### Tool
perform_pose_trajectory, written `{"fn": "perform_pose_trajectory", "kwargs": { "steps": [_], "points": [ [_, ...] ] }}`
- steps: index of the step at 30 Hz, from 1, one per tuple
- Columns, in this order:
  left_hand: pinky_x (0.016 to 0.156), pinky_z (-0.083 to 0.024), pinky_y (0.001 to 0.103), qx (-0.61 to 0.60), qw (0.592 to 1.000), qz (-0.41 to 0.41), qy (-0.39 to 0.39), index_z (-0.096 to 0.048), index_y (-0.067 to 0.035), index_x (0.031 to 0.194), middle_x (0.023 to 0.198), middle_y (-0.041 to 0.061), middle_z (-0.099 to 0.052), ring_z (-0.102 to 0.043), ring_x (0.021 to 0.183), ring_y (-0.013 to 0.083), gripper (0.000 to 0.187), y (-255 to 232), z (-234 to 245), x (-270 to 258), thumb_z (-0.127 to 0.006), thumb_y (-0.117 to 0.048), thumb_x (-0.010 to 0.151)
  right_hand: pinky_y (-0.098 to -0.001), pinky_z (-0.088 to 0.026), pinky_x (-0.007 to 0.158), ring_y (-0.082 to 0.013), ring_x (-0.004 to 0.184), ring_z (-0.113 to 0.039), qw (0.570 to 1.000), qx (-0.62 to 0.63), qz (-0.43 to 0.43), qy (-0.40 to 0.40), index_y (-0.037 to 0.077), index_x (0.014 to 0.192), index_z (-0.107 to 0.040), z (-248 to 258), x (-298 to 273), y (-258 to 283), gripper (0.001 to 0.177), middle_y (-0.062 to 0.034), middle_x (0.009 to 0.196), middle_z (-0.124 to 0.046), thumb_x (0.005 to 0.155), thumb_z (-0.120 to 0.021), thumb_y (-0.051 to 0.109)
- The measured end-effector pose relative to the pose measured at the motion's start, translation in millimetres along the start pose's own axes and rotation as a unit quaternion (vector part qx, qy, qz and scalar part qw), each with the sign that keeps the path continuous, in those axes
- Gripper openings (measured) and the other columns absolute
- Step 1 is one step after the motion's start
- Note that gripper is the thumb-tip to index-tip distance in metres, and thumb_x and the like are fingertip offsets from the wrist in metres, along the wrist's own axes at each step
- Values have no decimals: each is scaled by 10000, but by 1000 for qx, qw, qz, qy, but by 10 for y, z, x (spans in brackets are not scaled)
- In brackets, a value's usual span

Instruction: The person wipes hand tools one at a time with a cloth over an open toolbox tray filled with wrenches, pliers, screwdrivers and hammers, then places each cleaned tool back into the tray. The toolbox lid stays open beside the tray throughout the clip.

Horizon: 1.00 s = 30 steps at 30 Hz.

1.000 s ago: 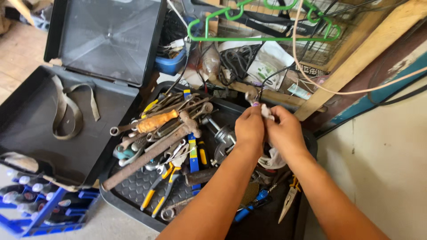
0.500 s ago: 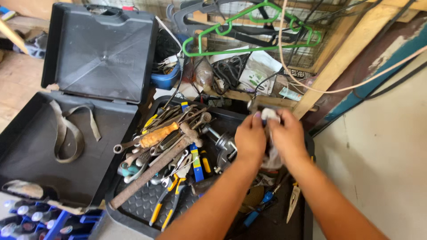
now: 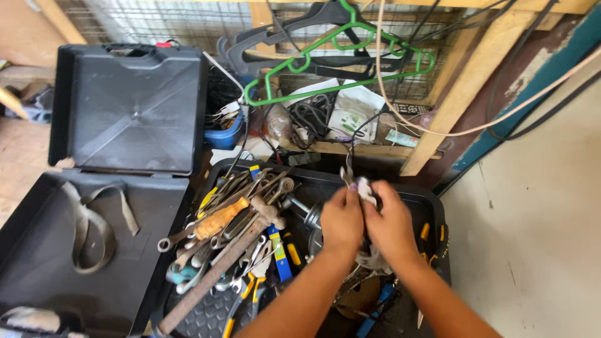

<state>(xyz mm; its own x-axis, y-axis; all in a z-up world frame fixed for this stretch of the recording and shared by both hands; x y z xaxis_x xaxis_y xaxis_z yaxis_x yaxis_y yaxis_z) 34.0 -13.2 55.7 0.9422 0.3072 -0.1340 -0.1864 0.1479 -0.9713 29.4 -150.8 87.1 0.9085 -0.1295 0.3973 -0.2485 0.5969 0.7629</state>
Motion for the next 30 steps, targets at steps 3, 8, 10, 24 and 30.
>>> {"fn": "perform_pose_trajectory", "kwargs": {
  "steps": [3, 8, 10, 24, 30],
  "points": [
    [735, -529, 400, -81, 996, 31, 21, -745, -32, 1003, 802, 195, -729, -624, 713, 276, 377, 116, -148, -21, -547, -352, 997, -366, -532, 707, -275, 750, -684, 997, 22, -76, 10, 63, 1085, -657, 15, 227, -145, 203, -149, 921, -742, 914, -692, 166],
    [735, -529, 327, -189, 982, -21, 11, -761, -14, 1035, 849, 110, -761, -647, 748, 189, 363, 74, -260, 300, -564, -318, 1006, -373, -523, 741, -335, 870, -672, 998, -13, 54, -11, 44, 1110, -632, 86, 116, -50, 248, -181, 985, -694, 889, -690, 139],
    [712, -515, 319, -247, 969, -2, 27, -752, 0, 1064, 867, 104, -763, -626, 747, 168, 363, 147, -288, 454, -557, -303, 1023, -378, -518, 733, -331, 875, -663, 996, -54, 71, 2, 42, 1102, -641, 63, 36, -159, 270, -191, 992, -686, 858, -707, 137],
    [766, -585, 378, 135, 952, 170, 218, -703, -38, 1146, 975, 174, -795, -784, 900, 266, 339, 854, -467, 589, -692, -95, 811, -369, -507, 700, -215, 740, -663, 973, -81, -198, -88, 8, 1012, -681, 777, -39, -1139, 292, -120, 828, -707, 908, -720, 279],
    [949, -546, 443, 365, 896, 30, 251, -703, 20, 1112, 1174, 242, -679, -659, 1135, 399, 305, 729, -801, 462, -727, -146, 857, -366, -504, 673, -189, 715, -632, 966, -40, -252, -50, 3, 1022, -699, 696, -61, -1193, 285, -114, 810, -707, 903, -723, 261]
  ]
}}
Point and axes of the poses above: each hand's wrist, its own x-axis towards the middle knuckle, its own z-axis out of the back of the hand, y = z × x, the point moved 9 cm from there along x, towards the middle knuckle
